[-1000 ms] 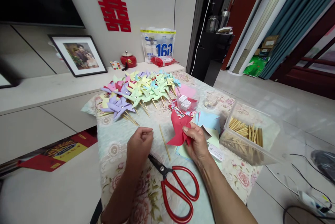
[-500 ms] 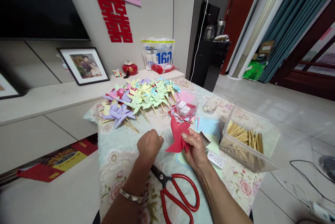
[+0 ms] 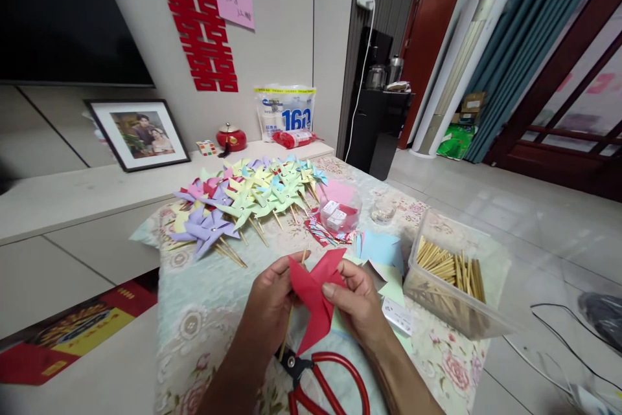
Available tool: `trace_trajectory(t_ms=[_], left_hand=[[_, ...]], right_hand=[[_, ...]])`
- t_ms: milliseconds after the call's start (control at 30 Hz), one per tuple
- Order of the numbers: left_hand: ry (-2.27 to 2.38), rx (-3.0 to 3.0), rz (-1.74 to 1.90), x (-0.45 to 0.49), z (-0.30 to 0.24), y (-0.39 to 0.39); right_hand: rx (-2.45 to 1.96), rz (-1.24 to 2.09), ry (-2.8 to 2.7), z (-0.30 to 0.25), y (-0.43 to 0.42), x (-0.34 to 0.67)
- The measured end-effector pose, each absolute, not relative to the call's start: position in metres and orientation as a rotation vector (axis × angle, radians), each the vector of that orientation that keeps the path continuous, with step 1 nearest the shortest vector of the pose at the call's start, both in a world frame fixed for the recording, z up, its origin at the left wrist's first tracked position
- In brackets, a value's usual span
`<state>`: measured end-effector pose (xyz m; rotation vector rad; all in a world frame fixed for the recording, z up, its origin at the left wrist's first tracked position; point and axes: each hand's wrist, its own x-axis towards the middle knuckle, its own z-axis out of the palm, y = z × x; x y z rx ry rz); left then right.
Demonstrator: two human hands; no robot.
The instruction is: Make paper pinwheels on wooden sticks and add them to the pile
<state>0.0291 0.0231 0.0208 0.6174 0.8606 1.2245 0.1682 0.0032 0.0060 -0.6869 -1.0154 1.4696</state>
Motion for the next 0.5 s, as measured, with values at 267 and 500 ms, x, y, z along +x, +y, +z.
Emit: trace_trajectory(t_ms=[267,500], left_hand=[[0.876,0.688,1.213,0.026,0.019,0.021],[0.846,0.862,1.266,0.028,0.021,0.018]], right_hand=[[-0.743,0.942,-1.562,0.014,0.002,0.180],[-0.756,0.436,-1.703,0.019,0.000,0.182]])
